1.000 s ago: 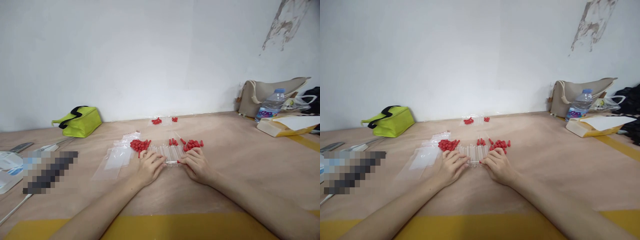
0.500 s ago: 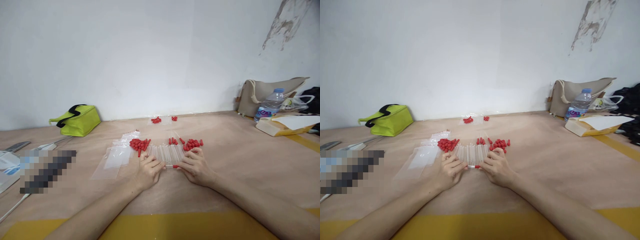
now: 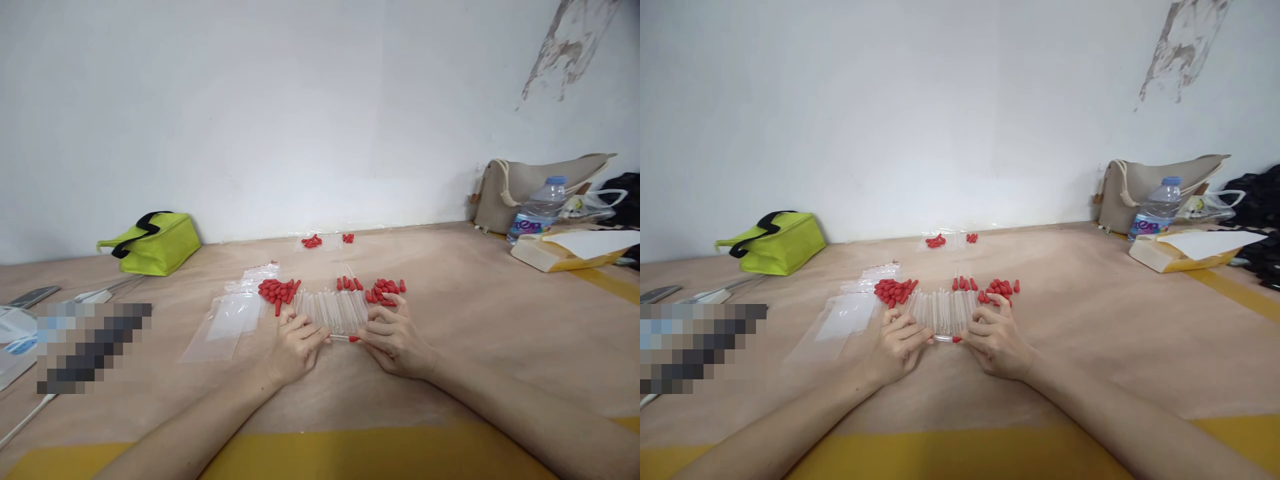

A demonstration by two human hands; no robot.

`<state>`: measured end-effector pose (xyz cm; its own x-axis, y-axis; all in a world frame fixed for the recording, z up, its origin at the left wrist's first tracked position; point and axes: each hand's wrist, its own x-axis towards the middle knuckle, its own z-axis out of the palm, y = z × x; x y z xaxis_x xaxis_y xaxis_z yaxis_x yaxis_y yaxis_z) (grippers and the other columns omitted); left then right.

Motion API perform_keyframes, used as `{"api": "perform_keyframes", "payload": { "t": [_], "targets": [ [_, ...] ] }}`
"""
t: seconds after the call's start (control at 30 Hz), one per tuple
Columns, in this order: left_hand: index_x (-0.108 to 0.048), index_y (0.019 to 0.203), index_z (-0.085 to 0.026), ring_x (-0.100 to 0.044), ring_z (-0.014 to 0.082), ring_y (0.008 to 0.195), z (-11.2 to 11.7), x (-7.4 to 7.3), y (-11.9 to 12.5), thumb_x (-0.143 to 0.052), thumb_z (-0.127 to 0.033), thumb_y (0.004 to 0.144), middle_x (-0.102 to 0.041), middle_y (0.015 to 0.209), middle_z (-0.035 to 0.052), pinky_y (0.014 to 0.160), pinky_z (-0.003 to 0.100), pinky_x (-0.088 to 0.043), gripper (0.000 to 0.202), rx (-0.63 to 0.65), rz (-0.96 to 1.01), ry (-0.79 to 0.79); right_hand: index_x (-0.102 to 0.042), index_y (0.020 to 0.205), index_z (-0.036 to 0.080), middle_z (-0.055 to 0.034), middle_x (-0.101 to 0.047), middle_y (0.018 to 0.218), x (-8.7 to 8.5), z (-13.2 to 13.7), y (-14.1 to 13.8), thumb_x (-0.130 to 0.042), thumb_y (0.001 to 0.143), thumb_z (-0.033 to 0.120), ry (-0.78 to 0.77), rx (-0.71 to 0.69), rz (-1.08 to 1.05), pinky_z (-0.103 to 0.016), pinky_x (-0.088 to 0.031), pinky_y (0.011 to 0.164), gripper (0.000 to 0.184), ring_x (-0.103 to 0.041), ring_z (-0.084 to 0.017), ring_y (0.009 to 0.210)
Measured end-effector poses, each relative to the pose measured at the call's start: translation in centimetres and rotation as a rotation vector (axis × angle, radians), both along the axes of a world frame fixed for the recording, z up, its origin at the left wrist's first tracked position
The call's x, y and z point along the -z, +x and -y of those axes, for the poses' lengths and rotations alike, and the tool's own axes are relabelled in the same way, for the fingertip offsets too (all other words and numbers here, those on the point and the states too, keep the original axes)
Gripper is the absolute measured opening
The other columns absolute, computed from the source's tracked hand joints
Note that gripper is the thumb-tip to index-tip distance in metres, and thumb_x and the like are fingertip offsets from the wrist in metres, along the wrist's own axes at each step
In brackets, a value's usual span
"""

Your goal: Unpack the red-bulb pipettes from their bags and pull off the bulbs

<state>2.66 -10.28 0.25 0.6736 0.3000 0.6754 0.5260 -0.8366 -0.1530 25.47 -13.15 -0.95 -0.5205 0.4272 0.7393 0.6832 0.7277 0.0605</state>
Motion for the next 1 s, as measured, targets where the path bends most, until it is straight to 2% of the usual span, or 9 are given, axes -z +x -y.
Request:
{"api": "perform_keyframes", "payload": {
  "t": [0.17,0.3,0.4,0.53,0.6,0.67,0.77,0.87,1.0],
  "targets": [
    [-0.061,0.080,-0.019,-0.048,0.0132,0.063,0.2,-0.2,-0.1,-0.048,-0.016,0.082,-0.062,0.061,-0.0008,0.070,0.034,-0.030,0.014,-0.007,-0.013,0.015,-0.062,0.080,0.024,0.0047,-0.057,0.057,0.0,0.1,0.1,-0.049,0.080,0.018,0.001,-0.008,-0.016,-0.043,-0.021,0.092,0.014,-0.051,-0.013,0.074],
    [-0.061,0.078,-0.019,-0.050,0.0132,0.064,-0.7,-0.3,-1.6,-0.048,-0.015,0.081,-0.063,0.064,-0.0002,0.069,0.033,-0.033,0.014,-0.072,0.057,-0.004,-0.063,0.077,0.023,0.0035,-0.057,0.057,-0.1,0.1,1.2,-0.051,0.080,0.019,-0.026,0.022,-0.086,-0.043,-0.025,0.090,0.013,-0.051,-0.014,0.073],
    [-0.062,0.083,-0.019,-0.052,0.0138,0.068,-2.1,-0.2,-2.8,-0.048,-0.016,0.083,-0.063,0.073,0.0021,0.067,0.031,-0.038,0.014,-0.164,0.175,-0.081,-0.064,0.080,0.023,0.0007,-0.060,0.065,-0.2,-0.5,2.4,-0.052,0.080,0.021,-0.099,0.062,-0.215,-0.040,-0.033,0.084,0.012,-0.052,-0.014,0.072],
    [-0.059,0.102,-0.016,-0.051,0.0144,0.076,-3.8,0.4,-3.1,-0.040,-0.015,0.086,-0.056,0.082,0.0058,0.069,0.028,-0.044,0.025,-0.193,0.243,-0.188,-0.062,0.097,0.021,-0.0049,-0.060,0.086,-0.2,-2.3,3.5,-0.049,0.083,0.024,-0.240,0.007,-0.521,-0.030,-0.045,0.071,0.019,-0.055,-0.014,0.076],
    [-0.054,0.112,-0.015,-0.051,0.0146,0.080,-4.3,0.7,-2.8,-0.036,-0.011,0.086,-0.052,0.085,0.0069,0.071,0.029,-0.045,0.032,-0.190,0.237,-0.195,-0.062,0.098,0.019,-0.0065,-0.057,0.087,-0.1,-3.5,4.2,-0.047,0.083,0.026,-0.267,0.081,-0.689,-0.029,-0.047,0.068,0.022,-0.056,-0.014,0.077],
    [-0.051,0.118,-0.014,-0.050,0.0148,0.082,-4.5,0.8,-2.5,-0.035,-0.010,0.085,-0.049,0.086,0.0072,0.071,0.029,-0.046,0.036,-0.179,0.236,-0.175,-0.063,0.096,0.017,-0.0069,-0.055,0.084,0.0,-4.5,5.5,-0.049,0.080,0.028,-0.289,0.215,-0.792,-0.029,-0.047,0.065,0.024,-0.056,-0.015,0.075],
    [-0.053,0.113,-0.016,-0.052,0.0142,0.078,-4.6,0.6,-2.1,-0.038,-0.011,0.085,-0.050,0.083,0.0057,0.070,0.028,-0.047,0.032,-0.159,0.242,-0.115,-0.060,0.100,0.014,-0.0040,-0.054,0.074,0.2,-5.9,7.8,-0.055,0.072,0.029,-0.405,0.382,-0.865,-0.028,-0.046,0.057,0.032,-0.053,-0.013,0.062],
    [-0.057,0.104,-0.016,-0.054,0.0144,0.076,-4.6,0.4,-1.7,-0.040,-0.012,0.085,-0.055,0.081,0.0050,0.069,0.027,-0.048,0.026,-0.150,0.219,-0.042,-0.058,0.089,0.013,-0.0039,-0.057,0.069,0.7,-6.8,9.8,-0.060,0.066,0.031,-0.481,0.419,-0.987,-0.027,-0.046,0.055,0.030,-0.054,-0.013,0.058],
    [-0.057,0.094,-0.016,-0.056,0.0149,0.078,-4.4,0.5,-1.3,-0.041,-0.011,0.084,-0.060,0.083,0.0051,0.070,0.028,-0.049,0.020,-0.102,0.141,-0.010,-0.059,0.078,0.016,-0.0061,-0.062,0.070,1.4,-7.4,10.8,-0.063,0.062,0.032,-0.556,0.464,-0.964,-0.027,-0.046,0.054,0.023,-0.057,-0.015,0.060]
  ]
}}
